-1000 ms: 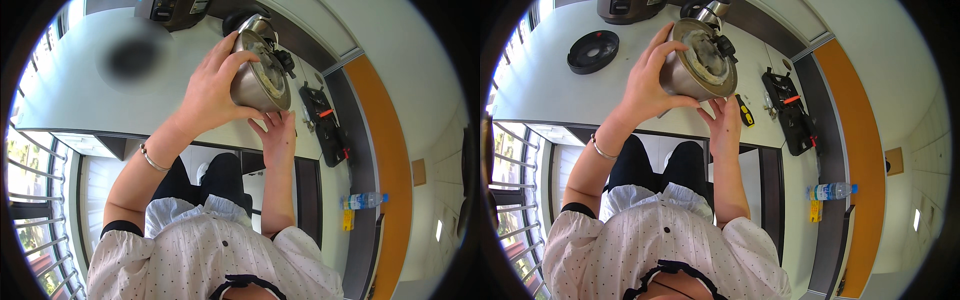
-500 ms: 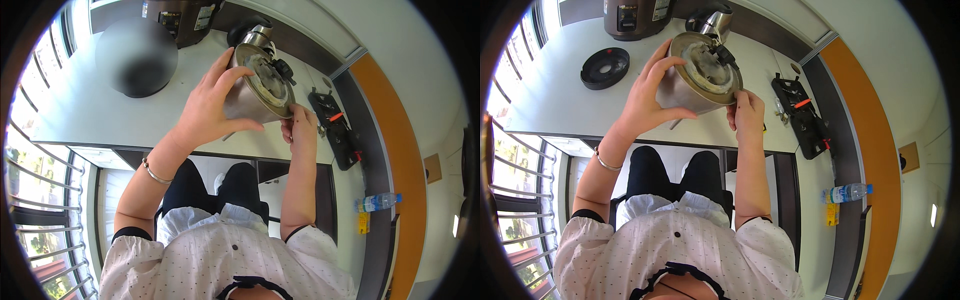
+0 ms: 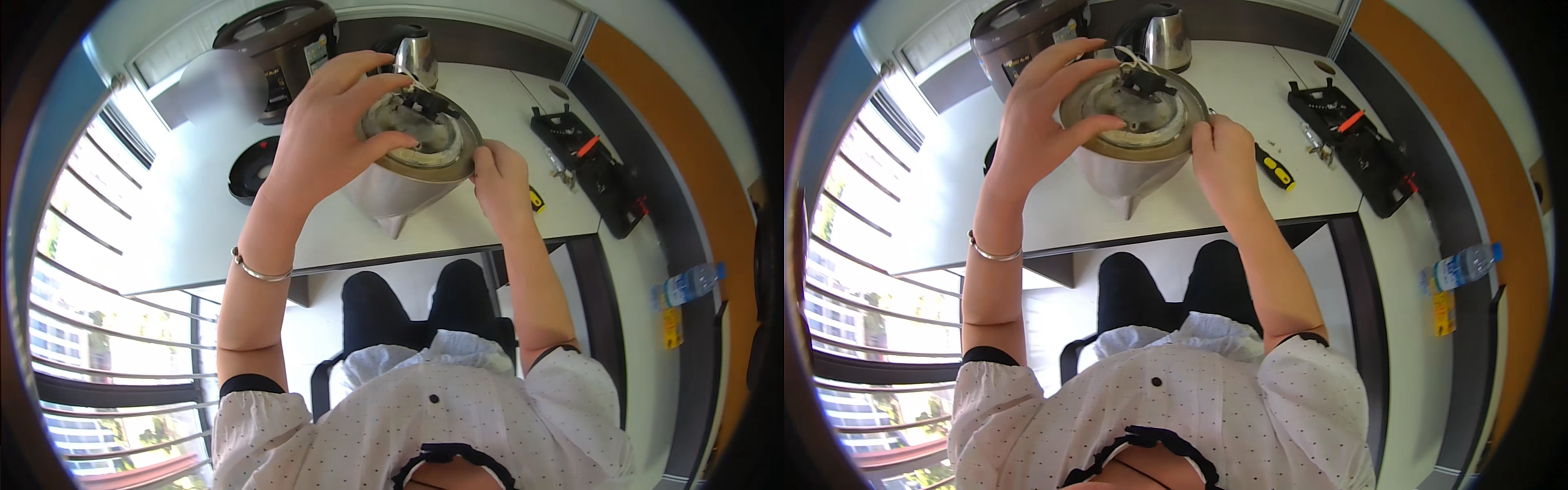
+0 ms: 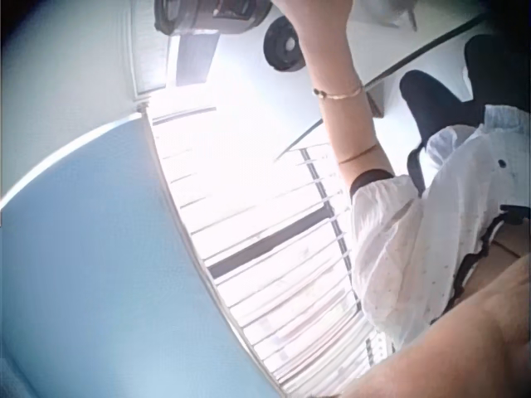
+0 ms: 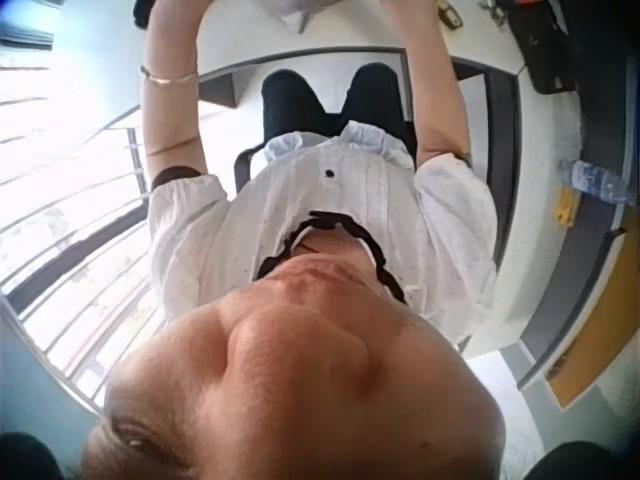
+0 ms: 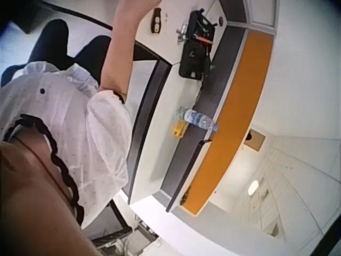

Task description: The person assembles the base of an electric kettle by hand. They place the heating element into the kettle's base, align the black plastic bottom cover, and press it into place to secure the assembly.

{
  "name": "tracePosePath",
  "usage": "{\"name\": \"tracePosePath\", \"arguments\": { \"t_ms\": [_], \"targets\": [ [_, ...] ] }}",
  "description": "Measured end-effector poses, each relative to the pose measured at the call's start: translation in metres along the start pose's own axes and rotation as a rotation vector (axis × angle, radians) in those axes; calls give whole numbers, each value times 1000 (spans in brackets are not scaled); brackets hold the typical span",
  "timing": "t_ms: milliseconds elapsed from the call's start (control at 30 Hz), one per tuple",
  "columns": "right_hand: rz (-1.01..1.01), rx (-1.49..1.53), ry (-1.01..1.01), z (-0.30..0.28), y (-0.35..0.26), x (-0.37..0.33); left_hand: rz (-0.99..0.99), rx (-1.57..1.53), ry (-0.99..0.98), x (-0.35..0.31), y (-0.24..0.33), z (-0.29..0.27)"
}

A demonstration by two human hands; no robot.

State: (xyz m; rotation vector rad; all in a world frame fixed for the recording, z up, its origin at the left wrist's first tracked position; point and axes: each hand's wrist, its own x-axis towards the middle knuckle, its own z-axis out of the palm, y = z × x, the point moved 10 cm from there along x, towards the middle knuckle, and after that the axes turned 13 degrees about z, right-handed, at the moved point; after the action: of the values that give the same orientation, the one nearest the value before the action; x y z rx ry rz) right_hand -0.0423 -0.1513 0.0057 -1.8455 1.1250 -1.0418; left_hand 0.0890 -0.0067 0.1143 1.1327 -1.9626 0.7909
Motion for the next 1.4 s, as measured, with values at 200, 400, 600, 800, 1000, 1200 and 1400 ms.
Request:
{"name": "tracePosePath", "arguments": {
  "t_ms": [200, 400, 600, 800, 1000, 1200, 1400],
  "targets": [
    [-103, -96, 20, -6, -23, -4, 96, -66, -340, 23, 1, 39],
    [-51, -143, -29, -9, -22, -5, 131, -138, -353, 30, -2, 46],
    [-84, -212, 1, -14, -20, -1, 128, -219, -381, 36, -3, 57],
    [-82, -225, -21, -11, -13, 12, 216, -195, -402, 46, -5, 67],
    [7, -144, -88, -13, -4, 21, 232, -228, -424, 54, -10, 78],
    [30, -117, -148, -9, 0, 29, 210, -257, -435, 53, -23, 86],
    [98, 25, -147, -2, 19, 39, 170, -338, -426, 53, -27, 88]
  ]
}}
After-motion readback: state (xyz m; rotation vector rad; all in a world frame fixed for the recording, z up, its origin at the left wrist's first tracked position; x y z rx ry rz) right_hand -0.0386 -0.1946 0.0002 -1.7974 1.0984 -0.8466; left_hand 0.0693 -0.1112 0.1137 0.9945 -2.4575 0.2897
